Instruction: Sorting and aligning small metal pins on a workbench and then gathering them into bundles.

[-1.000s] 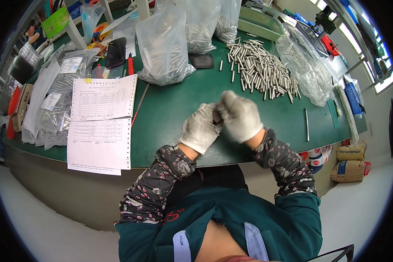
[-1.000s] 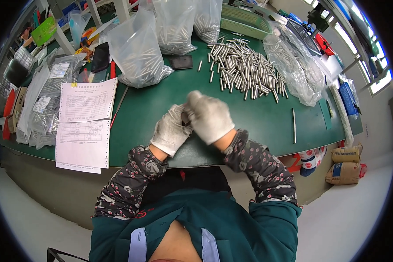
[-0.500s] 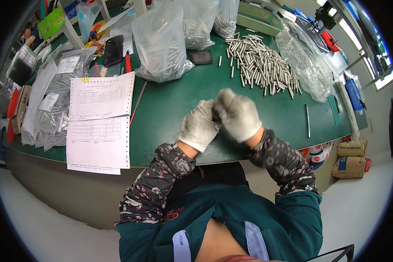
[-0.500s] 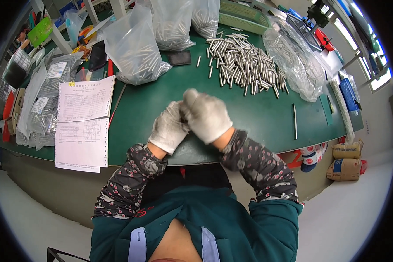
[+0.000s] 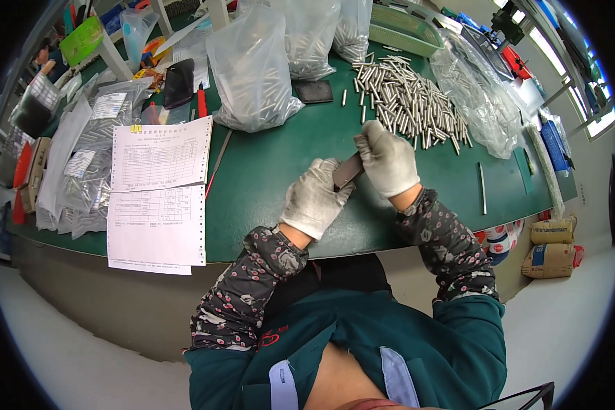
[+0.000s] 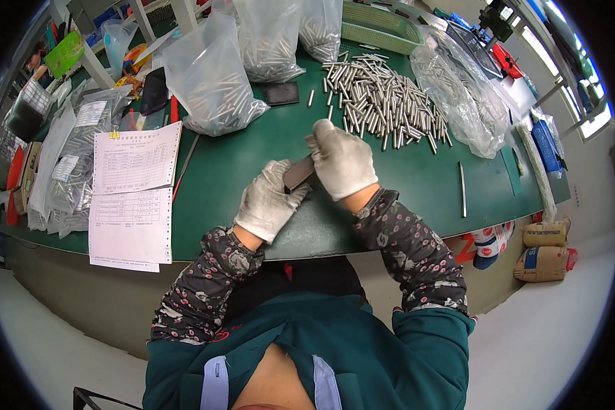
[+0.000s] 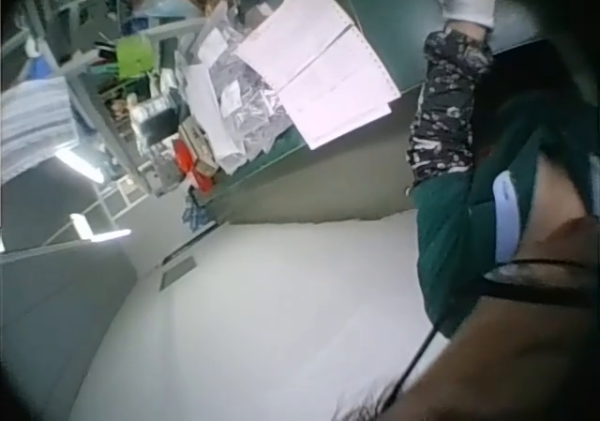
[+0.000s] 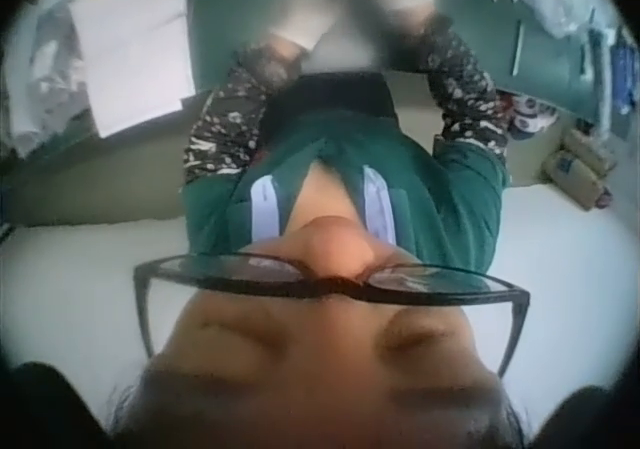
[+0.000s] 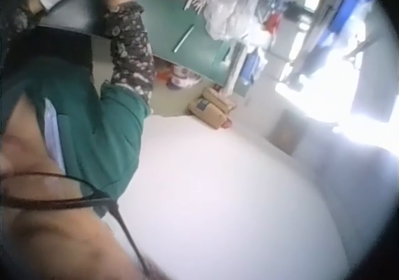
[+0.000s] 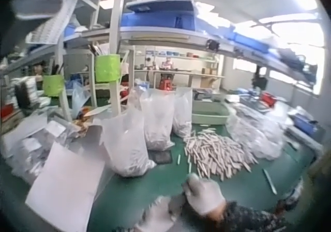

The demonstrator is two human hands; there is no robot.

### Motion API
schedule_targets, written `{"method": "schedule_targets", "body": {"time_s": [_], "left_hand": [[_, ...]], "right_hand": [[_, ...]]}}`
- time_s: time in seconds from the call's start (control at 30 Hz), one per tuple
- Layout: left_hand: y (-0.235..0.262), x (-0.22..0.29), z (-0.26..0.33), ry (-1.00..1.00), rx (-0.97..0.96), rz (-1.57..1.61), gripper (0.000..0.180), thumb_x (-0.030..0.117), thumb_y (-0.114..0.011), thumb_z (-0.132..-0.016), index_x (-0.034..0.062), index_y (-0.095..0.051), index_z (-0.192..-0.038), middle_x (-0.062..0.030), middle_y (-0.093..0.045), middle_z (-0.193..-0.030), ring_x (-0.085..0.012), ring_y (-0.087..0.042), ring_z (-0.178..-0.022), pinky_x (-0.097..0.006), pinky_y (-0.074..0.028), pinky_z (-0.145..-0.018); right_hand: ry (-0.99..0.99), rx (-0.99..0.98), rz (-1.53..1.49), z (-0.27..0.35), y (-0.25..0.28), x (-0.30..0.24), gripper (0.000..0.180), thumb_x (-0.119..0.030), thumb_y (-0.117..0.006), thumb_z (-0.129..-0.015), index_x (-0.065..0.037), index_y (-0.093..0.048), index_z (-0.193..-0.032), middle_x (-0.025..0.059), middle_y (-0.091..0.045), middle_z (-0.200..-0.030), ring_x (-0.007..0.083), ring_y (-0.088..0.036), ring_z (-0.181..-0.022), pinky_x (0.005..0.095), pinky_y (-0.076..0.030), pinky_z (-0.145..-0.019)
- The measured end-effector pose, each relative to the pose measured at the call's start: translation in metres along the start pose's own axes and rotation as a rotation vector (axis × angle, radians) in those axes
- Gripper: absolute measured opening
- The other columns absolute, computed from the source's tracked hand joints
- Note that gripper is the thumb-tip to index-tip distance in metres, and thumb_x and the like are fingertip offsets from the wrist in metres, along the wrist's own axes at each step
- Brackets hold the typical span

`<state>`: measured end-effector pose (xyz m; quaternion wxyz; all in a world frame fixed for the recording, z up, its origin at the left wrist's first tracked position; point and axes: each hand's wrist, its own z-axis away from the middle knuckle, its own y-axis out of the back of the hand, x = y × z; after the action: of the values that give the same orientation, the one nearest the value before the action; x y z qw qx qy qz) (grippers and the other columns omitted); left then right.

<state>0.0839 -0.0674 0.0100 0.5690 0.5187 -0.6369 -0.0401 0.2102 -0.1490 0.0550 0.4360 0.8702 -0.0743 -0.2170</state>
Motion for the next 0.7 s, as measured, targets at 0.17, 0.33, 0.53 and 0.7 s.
{"method": "schedule_targets", "body": {"time_s": [0.17, 0.33, 0.53, 0.7], "left_hand": [[0.001, -0.004, 0.008, 0.024, -0.071, 0.014, 0.031, 0.022, -0.067, -0.075, 0.0098, -0.056, -0.101, -0.0128, -0.058, -0.095, -0.0348, -0.062, -0.082, -0.042, -0.052, -0.069], [0.002, -0.006, 0.003, 0.056, -0.108, 0.073, 0.030, 0.024, -0.068, -0.075, 0.0101, -0.055, -0.099, -0.0134, -0.058, -0.096, -0.0352, -0.061, -0.082, -0.042, -0.052, -0.070], [0.002, -0.009, 0.004, 0.060, -0.104, 0.093, 0.034, 0.024, -0.068, -0.074, 0.0101, -0.055, -0.103, -0.0135, -0.059, -0.097, -0.0345, -0.061, -0.085, -0.042, -0.051, -0.071], [0.002, 0.000, 0.000, 0.017, -0.077, 0.017, 0.038, 0.027, -0.068, -0.076, 0.0072, -0.057, -0.106, -0.0133, -0.060, -0.101, -0.0337, -0.061, -0.087, -0.040, -0.051, -0.074]], "right_hand": [[0.242, 0.055, -0.214, 0.021, -0.003, -0.024, 0.012, -0.013, -0.057, -0.087, -0.008, -0.049, -0.079, 0.0123, -0.053, -0.057, 0.0292, -0.057, -0.050, 0.0373, -0.046, -0.046], [0.185, -0.014, -0.185, 0.020, -0.004, -0.022, 0.014, -0.012, -0.059, -0.086, -0.008, -0.048, -0.079, 0.0111, -0.054, -0.059, 0.0263, -0.058, -0.053, 0.0366, -0.047, -0.048], [0.207, -0.153, -0.136, 0.015, 0.003, -0.024, 0.014, -0.018, -0.058, -0.087, -0.007, -0.050, -0.083, 0.0126, -0.058, -0.065, 0.0337, -0.059, -0.061, 0.0408, -0.047, -0.053], [-0.413, 0.078, -1.087, 0.007, 0.009, 0.032, 0.019, -0.022, -0.052, -0.093, -0.008, -0.050, -0.080, 0.0013, -0.049, -0.062, 0.0115, -0.044, -0.044, 0.0267, -0.036, -0.039]]}}
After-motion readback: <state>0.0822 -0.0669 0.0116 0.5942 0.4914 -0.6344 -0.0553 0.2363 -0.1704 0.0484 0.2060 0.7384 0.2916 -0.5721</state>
